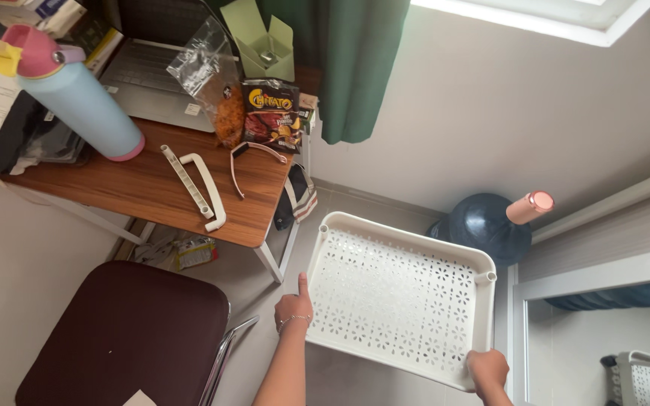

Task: The person assembles a white plastic three-tier storage rack by inserting vertical poles into the trays and attaching side handles. The person stacks the trays onto the poles and secures the handles to complete the structure.

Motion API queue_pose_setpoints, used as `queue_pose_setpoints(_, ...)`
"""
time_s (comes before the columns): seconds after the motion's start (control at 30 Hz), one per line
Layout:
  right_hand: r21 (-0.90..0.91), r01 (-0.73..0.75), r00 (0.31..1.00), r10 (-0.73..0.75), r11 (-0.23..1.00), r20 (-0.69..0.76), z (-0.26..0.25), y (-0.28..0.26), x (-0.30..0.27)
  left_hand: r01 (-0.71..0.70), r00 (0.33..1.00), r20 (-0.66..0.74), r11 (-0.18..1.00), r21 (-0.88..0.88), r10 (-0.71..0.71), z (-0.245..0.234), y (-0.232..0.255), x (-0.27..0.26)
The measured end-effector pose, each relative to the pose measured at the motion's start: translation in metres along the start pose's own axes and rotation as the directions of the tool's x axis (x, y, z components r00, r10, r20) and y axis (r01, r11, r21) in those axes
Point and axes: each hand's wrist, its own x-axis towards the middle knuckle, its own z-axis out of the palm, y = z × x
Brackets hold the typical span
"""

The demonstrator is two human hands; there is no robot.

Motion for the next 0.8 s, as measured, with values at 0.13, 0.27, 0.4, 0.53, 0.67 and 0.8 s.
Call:
queue_pose_setpoints(0.13, 0.111, 0.034, 0.999, -0.034, 0.993, 0.001, 0.004, -0.004, 0.007, -0.001, 1.0, 0.003, 0.999, 0.036, 0.001, -0.011, 0.008, -0.002)
queue_pose_setpoints(0.27, 0.043, 0.099, 0.992, -0.095, 0.994, -0.079, 0.007, 0.001, -0.004, -0.18, 0.893, -0.354, 0.942, 0.282, 0.276, 0.003, 0.003, -0.014)
queue_pose_setpoints(0.4, -0.372, 0.133, 0.905, -0.266, 0.919, -0.333, 0.005, -0.039, -0.037, -0.159, 0.502, -0.496, 0.639, 0.753, 0.709, 0.039, 0.033, -0.029)
queue_pose_setpoints(0.53, -0.406, 0.242, 0.914, -0.348, 0.881, -0.211, -0.001, -0.09, -0.065, -0.745, 0.537, -0.067, 0.51, 0.431, 0.841, 0.084, 0.076, -0.063)
queue_pose_setpoints(0.67, -0.125, 0.257, 0.937, -0.279, 0.958, -0.211, -0.008, -0.087, -0.062, -0.834, 0.536, 0.338, 0.423, 0.355, 0.774, 0.11, 0.096, -0.119)
queue_pose_setpoints(0.8, 0.067, 0.293, 0.933, -0.27, 0.954, -0.236, -0.01, -0.04, -0.035, -0.889, 0.449, 0.537, 0.294, 0.352, 0.714, 0.119, 0.093, -0.163)
